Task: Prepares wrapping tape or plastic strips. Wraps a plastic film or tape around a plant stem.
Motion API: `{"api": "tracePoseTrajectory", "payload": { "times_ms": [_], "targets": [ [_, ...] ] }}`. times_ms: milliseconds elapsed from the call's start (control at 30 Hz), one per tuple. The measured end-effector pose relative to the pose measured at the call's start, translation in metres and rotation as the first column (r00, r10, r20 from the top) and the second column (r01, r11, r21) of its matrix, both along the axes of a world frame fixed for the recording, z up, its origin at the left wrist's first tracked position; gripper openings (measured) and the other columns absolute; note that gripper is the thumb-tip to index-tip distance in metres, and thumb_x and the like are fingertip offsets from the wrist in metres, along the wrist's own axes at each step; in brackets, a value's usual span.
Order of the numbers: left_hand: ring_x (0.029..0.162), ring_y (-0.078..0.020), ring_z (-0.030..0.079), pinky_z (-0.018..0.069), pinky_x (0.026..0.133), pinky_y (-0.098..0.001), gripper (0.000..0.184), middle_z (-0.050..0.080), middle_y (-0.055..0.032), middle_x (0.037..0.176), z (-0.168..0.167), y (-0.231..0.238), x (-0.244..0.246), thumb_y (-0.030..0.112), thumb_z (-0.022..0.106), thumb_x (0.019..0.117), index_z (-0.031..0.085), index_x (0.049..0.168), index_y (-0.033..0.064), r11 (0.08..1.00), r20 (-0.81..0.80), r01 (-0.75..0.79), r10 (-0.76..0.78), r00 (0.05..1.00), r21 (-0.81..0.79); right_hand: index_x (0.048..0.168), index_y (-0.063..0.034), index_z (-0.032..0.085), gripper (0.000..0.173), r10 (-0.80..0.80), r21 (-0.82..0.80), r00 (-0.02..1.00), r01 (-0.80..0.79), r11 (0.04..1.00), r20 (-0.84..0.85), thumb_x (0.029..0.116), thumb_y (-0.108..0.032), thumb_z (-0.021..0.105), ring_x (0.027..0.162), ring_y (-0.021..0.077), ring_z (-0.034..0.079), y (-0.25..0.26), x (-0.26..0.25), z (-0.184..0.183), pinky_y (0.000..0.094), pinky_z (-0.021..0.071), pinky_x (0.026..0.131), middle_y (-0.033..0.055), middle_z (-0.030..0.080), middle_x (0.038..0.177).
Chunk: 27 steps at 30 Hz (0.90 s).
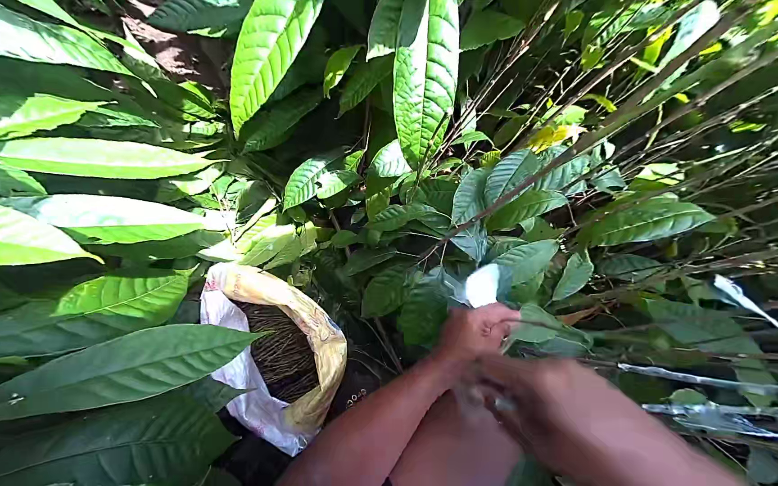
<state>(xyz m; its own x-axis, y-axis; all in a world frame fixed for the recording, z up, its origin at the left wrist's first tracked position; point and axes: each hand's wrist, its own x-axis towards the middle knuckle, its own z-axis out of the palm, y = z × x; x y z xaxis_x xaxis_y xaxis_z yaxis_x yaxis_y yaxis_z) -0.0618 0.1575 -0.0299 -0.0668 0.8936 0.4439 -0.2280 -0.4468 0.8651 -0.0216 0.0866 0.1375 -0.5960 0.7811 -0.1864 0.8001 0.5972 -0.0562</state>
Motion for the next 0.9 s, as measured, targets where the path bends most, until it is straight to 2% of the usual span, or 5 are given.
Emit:
{"api": "tracePoseTrajectory", "payload": {
  "times_ms": [100, 333, 500, 667, 900],
  "targets": [
    [0.091, -0.0218, 0.075, 0.0604, 0.085, -0.0419, 0.013, 0.077, -0.0134, 0.095, -0.026, -0.018, -0.001, 0.005, 0.066, 0.0948, 0.077, 0.097, -0.0005, 0.959, -0.227, -0.02, 0.087, 0.97, 0.282, 0.13, -0.0163, 0.065, 0.029, -0.169, 0.017, 0.983, 0.168, 0.986, 0.07, 0.1016, -0.017, 0.061, 0.087, 0.024, 0.069, 0.06, 0.022, 0.052, 0.0521, 0.057, 0.073, 0.0065, 0.072, 0.103],
    [0.074, -0.0145, 0.074, 0.0658, 0.071, -0.0321, 0.01, 0.075, -0.0089, 0.091, -0.012, 0.022, -0.047, -0.002, 0.071, 0.09, 0.069, 0.098, -0.0066, 0.998, 0.272, 0.047, -0.033, 0.962, -0.045, 0.094, -0.0035, 0.071, 0.009, 0.049, 0.285, 0.962, -0.127, 0.95, 0.267, 0.086, 0.001, 0.069, 0.069, 0.0393, 0.07, -0.004, 0.013, 0.002, 0.0563, 0.0568, 0.063, 0.0159, 0.066, 0.069],
    [0.087, -0.0151, 0.073, 0.0596, 0.082, -0.0348, 0.018, 0.076, -0.0126, 0.094, -0.018, -0.009, -0.026, 0.009, 0.065, 0.0923, 0.074, 0.101, -0.0034, 0.99, -0.223, 0.018, 0.013, 0.975, 0.137, 0.134, -0.0102, 0.063, 0.033, -0.12, -0.064, 0.982, 0.131, 0.989, 0.145, 0.1011, -0.009, 0.059, 0.095, 0.0342, 0.069, 0.042, -0.017, 0.064, 0.0544, 0.0554, 0.082, 0.0159, 0.071, 0.103],
    [0.073, -0.0131, 0.074, 0.066, 0.07, -0.0318, 0.009, 0.074, -0.0046, 0.091, -0.005, 0.01, -0.063, 0.0, 0.071, 0.0901, 0.067, 0.098, -0.0031, 0.996, 0.153, 0.045, -0.034, 0.988, -0.072, 0.113, -0.0002, 0.069, 0.02, -0.091, 0.128, 0.95, 0.055, 0.99, 0.298, 0.0954, 0.0, 0.059, 0.097, 0.047, 0.067, 0.017, 0.006, 0.02, 0.0624, 0.052, 0.083, 0.0243, 0.07, 0.092],
    [0.079, -0.0103, 0.074, 0.0637, 0.075, -0.0291, 0.013, 0.076, -0.0069, 0.092, -0.022, 0.003, -0.047, 0.01, 0.069, 0.0921, 0.073, 0.097, -0.0016, 0.979, -0.155, -0.031, 0.063, 0.986, 0.202, 0.125, -0.0084, 0.066, 0.029, -0.26, 0.114, 0.921, 0.236, 0.965, 0.291, 0.0962, -0.006, 0.062, 0.109, 0.0394, 0.063, 0.069, 0.009, 0.053, 0.0583, 0.0507, 0.092, 0.0188, 0.068, 0.108]
  ]
}}
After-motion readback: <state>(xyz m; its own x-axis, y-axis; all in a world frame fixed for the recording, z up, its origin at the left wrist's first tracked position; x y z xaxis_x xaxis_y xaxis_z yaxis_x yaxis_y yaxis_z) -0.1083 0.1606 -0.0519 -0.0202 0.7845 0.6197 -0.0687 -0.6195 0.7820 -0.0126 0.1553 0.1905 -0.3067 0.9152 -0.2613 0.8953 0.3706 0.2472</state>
